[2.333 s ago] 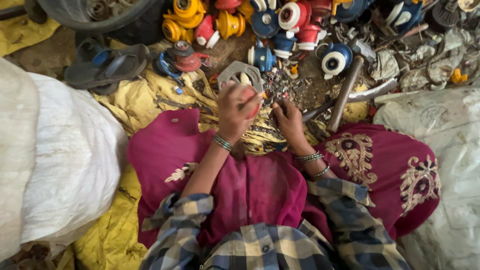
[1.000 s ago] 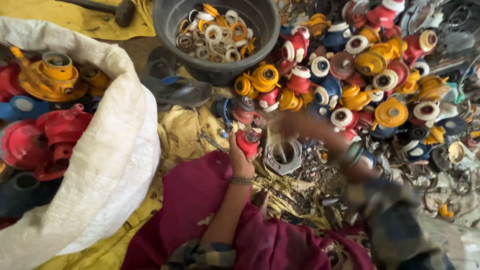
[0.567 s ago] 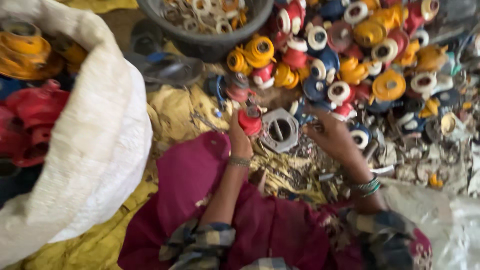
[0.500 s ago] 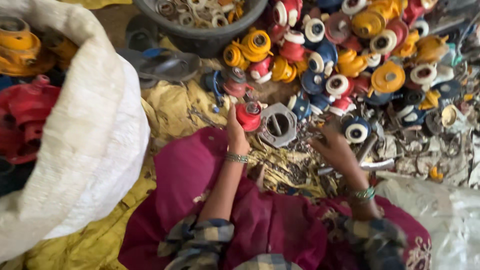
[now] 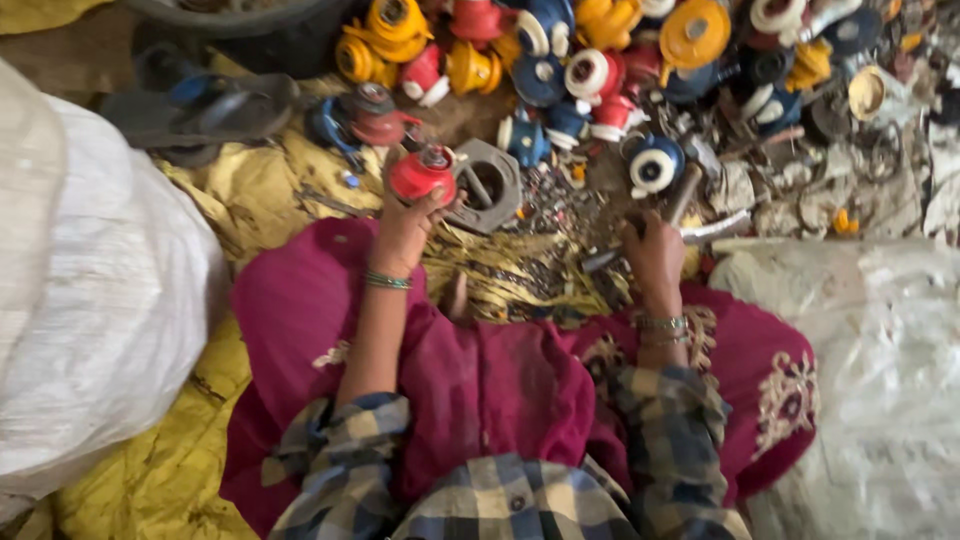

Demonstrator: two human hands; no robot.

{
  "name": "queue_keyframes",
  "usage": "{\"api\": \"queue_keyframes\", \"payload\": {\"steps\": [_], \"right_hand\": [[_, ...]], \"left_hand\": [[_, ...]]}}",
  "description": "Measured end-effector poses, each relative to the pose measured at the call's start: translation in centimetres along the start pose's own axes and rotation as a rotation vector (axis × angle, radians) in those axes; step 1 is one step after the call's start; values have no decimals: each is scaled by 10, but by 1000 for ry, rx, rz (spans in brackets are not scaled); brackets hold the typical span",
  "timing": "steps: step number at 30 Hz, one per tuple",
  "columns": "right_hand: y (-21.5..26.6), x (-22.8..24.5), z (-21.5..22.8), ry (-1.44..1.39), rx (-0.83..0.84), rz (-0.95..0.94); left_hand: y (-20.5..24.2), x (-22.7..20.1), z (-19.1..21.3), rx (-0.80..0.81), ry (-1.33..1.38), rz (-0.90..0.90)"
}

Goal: The person sits on the floor and uses a hammer to strike a red plastic component placed on a metal anvil, breaking it into pieces. They then remove the broken parts by hand and place them aside.

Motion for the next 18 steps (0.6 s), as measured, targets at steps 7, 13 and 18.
{"api": "queue_keyframes", "payload": {"steps": [7,13,18], "right_hand": [[-2,-28,17,243,1,-155],[12,-44,-28,260,110,-209],[15,-57,-18,522,-192,-98]], "left_hand": [[6,5,13,-187,-477,265],[-4,48,53,-194,-677,244],[-16,72,71,-258,-691,83]]}}
Point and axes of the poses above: each hand's wrist, its own y-axis away from the middle knuckle, its own z-axis out of the back of the hand, x = y × z, the point moved 6 cm from there along -y, towards the middle knuckle, and after that the axes turned 13 degrees about -y, right-handed, at the moved point
